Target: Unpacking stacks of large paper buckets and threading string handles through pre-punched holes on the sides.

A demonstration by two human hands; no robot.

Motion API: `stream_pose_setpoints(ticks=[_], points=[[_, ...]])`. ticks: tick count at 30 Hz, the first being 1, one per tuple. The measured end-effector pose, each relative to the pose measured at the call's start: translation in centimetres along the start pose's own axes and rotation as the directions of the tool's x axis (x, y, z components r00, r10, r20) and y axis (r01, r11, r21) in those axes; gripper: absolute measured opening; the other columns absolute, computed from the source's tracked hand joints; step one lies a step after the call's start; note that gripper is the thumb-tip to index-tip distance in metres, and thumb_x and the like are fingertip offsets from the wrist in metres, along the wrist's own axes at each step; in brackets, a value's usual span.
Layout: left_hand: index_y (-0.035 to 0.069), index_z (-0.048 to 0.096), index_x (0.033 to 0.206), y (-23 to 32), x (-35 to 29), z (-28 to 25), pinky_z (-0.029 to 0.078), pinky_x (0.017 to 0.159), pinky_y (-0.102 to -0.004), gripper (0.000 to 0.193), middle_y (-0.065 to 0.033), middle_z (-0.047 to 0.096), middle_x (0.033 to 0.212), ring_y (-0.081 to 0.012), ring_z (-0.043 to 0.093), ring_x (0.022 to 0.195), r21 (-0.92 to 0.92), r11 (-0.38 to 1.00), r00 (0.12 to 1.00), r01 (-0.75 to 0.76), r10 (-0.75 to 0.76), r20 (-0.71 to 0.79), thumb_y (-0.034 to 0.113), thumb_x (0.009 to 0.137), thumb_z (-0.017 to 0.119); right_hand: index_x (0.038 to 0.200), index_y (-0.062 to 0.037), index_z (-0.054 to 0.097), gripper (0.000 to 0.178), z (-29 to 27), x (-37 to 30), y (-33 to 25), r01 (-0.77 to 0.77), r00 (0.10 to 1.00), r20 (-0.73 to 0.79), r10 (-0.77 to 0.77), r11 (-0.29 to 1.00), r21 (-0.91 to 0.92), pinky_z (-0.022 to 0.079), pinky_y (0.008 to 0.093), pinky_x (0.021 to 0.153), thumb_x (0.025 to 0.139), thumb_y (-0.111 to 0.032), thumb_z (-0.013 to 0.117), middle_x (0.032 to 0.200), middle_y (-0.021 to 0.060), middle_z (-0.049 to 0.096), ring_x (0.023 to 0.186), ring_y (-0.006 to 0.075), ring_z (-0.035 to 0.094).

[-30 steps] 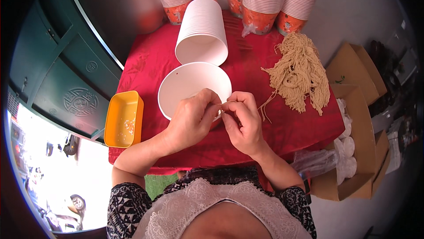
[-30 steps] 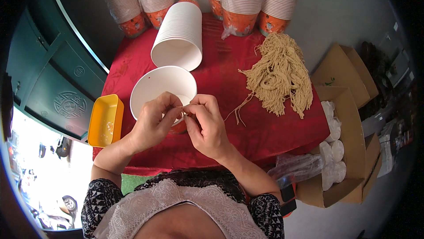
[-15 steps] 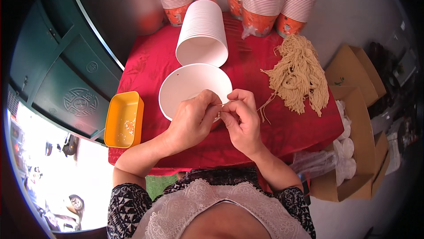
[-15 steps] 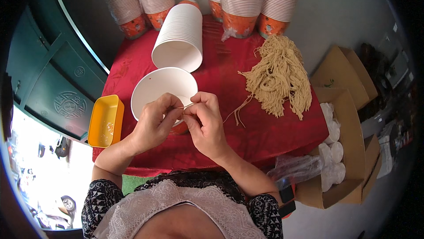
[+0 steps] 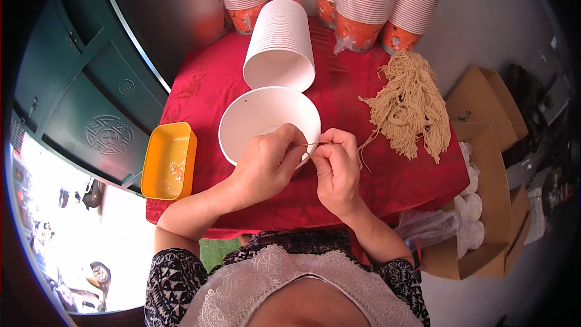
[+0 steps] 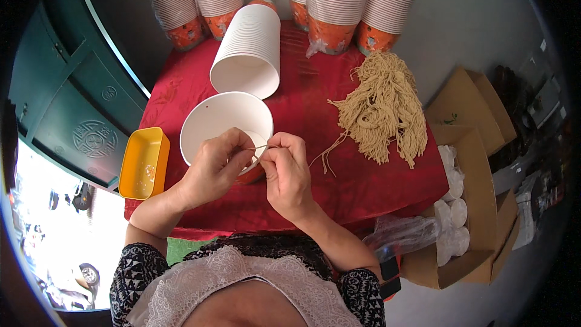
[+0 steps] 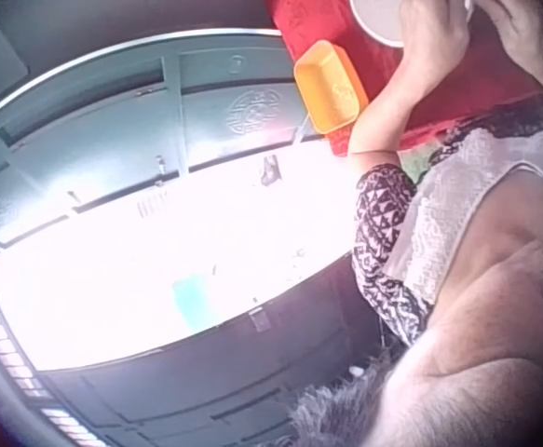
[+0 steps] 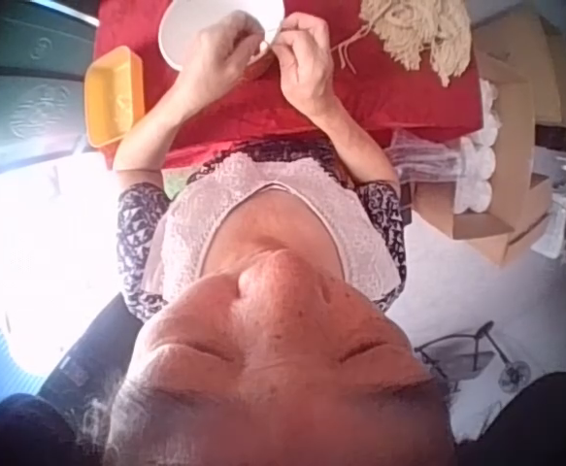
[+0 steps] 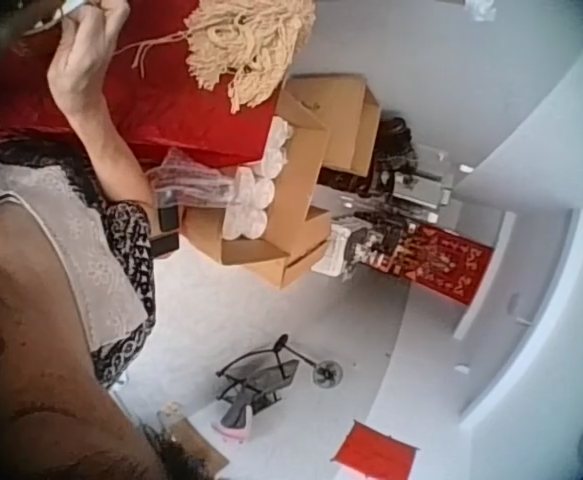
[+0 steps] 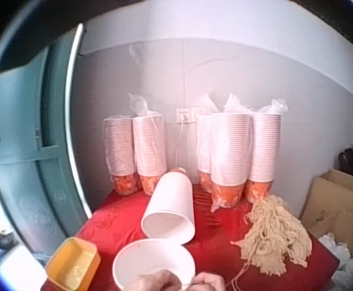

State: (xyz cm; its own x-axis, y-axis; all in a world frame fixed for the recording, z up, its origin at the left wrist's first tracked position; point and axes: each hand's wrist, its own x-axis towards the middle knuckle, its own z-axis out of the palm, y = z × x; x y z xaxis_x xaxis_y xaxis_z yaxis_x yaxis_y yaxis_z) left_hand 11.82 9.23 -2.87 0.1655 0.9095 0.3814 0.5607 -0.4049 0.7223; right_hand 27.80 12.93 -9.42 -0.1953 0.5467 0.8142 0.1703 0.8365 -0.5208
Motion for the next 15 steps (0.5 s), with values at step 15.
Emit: stream_pose_setpoints(ticks=[15], points=[[-0.001, 0.055, 0.087, -0.7, 0.6, -0.1, 0.048, 0.053, -0.0284, 0.006, -0.0089, 0.062, 0.067, -0.0161, 0.062, 0.06, 0.009, 0.986, 0.986, 0.165, -0.165, -0.026, 0.001, 0.092, 0.053, 0.089, 0.0058, 0.053, 0.017, -0.4, -1.4, -0.2, 0.171, 0.98, 0.116, -0.163, 0.983, -0.061, 0.049, 0.0339, 0.071, 0.078, 0.015, 0.061, 0.105, 0.0197, 0.048, 0.086, 0.0288, 0.054]])
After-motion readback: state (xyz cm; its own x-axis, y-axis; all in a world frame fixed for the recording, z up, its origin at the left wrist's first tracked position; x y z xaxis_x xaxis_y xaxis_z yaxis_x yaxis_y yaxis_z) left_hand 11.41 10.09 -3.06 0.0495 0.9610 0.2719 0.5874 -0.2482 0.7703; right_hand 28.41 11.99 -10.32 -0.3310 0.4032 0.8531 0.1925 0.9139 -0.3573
